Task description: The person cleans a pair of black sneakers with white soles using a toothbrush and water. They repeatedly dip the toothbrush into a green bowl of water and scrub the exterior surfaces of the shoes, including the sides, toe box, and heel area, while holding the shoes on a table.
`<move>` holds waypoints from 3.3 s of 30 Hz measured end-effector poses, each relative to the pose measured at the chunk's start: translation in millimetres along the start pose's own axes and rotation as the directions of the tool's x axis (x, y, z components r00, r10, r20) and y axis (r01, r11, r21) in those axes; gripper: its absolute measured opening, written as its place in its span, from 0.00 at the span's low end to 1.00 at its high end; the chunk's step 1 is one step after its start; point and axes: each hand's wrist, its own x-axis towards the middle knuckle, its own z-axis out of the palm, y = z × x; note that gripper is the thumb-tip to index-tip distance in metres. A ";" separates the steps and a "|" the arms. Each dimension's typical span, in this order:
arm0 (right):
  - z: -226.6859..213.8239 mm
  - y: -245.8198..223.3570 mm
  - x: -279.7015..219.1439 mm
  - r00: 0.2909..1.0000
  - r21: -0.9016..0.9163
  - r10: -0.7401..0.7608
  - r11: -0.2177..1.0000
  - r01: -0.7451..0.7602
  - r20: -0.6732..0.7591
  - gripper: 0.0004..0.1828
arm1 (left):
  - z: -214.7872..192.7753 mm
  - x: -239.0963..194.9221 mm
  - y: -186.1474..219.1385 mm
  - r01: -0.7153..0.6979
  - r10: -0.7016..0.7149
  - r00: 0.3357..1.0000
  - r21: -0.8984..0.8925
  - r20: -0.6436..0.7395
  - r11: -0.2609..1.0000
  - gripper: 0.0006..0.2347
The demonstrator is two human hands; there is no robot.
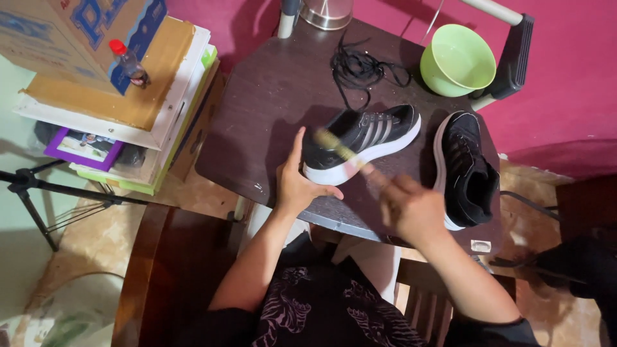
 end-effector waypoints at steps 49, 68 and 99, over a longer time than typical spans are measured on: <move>93.6 2.8 -37.8 0.980 0.711 0.183 0.700 -0.076 -0.075 0.21 | 0.5 11.7 10.1 0.354 -0.360 0.928 0.069 0.096 0.933 0.63; 96.3 26.5 -49.4 0.963 0.675 0.219 0.736 -0.059 -0.155 0.20 | 5.5 10.2 -8.7 0.300 -0.293 0.952 -0.083 0.084 0.950 0.61; 109.0 6.1 -56.9 0.976 0.652 0.199 0.752 -0.097 -0.083 0.23 | 3.0 8.9 -6.1 0.312 -0.310 0.945 0.001 0.101 0.950 0.60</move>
